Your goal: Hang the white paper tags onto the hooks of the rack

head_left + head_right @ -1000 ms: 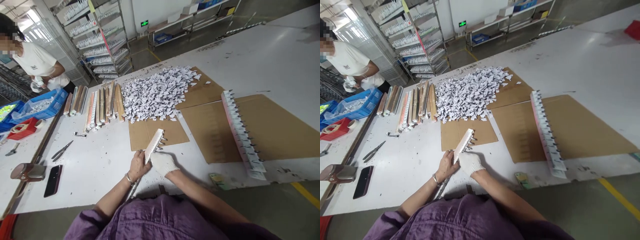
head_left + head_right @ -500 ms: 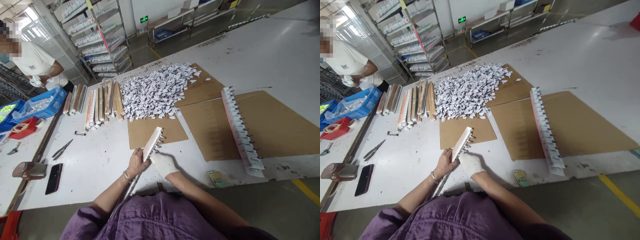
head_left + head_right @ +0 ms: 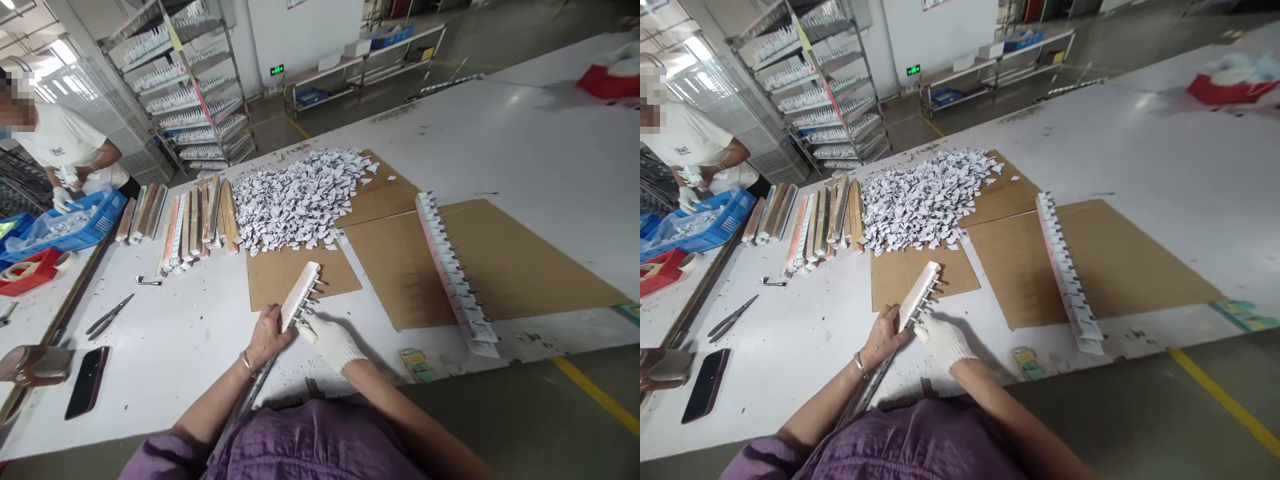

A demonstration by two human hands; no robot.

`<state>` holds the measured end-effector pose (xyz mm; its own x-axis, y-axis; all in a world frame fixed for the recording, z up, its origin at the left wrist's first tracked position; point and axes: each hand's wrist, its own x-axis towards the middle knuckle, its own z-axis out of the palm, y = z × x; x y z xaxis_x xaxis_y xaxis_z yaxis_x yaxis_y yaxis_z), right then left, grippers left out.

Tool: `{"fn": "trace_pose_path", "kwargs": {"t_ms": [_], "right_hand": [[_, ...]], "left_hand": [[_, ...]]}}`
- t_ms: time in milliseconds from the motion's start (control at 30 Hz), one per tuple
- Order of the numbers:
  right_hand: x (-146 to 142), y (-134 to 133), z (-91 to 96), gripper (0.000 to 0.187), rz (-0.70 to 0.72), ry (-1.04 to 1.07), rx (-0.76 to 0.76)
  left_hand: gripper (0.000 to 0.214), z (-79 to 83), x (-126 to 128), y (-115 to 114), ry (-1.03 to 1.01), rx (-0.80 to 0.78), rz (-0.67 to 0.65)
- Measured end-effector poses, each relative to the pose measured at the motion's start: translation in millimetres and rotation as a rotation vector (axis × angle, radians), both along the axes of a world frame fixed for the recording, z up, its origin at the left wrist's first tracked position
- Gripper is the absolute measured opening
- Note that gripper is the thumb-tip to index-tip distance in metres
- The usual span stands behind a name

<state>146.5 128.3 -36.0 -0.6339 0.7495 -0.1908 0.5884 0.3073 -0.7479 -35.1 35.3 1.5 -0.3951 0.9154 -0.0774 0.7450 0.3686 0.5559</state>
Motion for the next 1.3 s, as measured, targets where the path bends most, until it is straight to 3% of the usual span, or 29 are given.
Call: {"fn": "trace_pose_path", "kwargs": {"t_ms": [200, 333, 467, 567, 633, 733, 833, 900, 967, 1033, 1167, 1300], "right_hand": [[14, 28, 2.0, 0.033, -0.043, -0.047, 0.074], [8, 33, -1.4, 0.03, -0.043, -0.052, 0.12], [6, 31, -14.0, 0.035, -0.014, -0.024, 0.164], [9, 31, -24.5, 0.036, -0.013, 0.024, 0.171], [9, 32, -26.0, 0.035, -0.018, 0.039, 0.182], [5, 36, -16.3, 0.032, -0.023, 0.049, 0.164], [4, 36, 0.9, 0.029, -0.079, 0.054, 0.096], [9, 31, 10.3, 0.029, -0.098, 0.052, 0.079], [21, 20, 16.2, 0.04, -0.083, 0.05, 0.068], [37, 7, 19.5, 0.044, -0.066, 0.034, 0.046], [51, -15, 21.9, 0.032, -0.025, -0.029, 0.011], [35, -23, 17.7, 0.033, 0.018, -0.096, -0.006]], "left_hand": [[0.054, -3.5, -19, 54, -0.058, 0.106, 0.011], [0.025, 0.6, -51, 121, 0.047, 0.205, 0.028], [0.014, 2.2, -75, 190, 0.09, 0.217, 0.029], [0.013, 3.8, -83, 220, 0.051, 0.245, 0.02], [0.014, 7.9, -85, 224, 0.016, 0.28, 0.034], [0.013, 17.5, -85, 204, -0.045, 0.347, 0.099], [0.021, 24.8, -72, 159, -0.19, 0.367, 0.133], [0.031, 26.8, -53, 122, -0.508, 0.348, 0.145], [0.04, 28.0, -29, 85, -0.869, 0.316, 0.174], [0.044, 29.8, -6, 55, -1.059, 0.289, 0.213], [0.043, 38.8, 19, 17, -1.041, 0.296, 0.219], [0.039, 52.2, 19, -1, -0.78, 0.363, 0.062]]}}
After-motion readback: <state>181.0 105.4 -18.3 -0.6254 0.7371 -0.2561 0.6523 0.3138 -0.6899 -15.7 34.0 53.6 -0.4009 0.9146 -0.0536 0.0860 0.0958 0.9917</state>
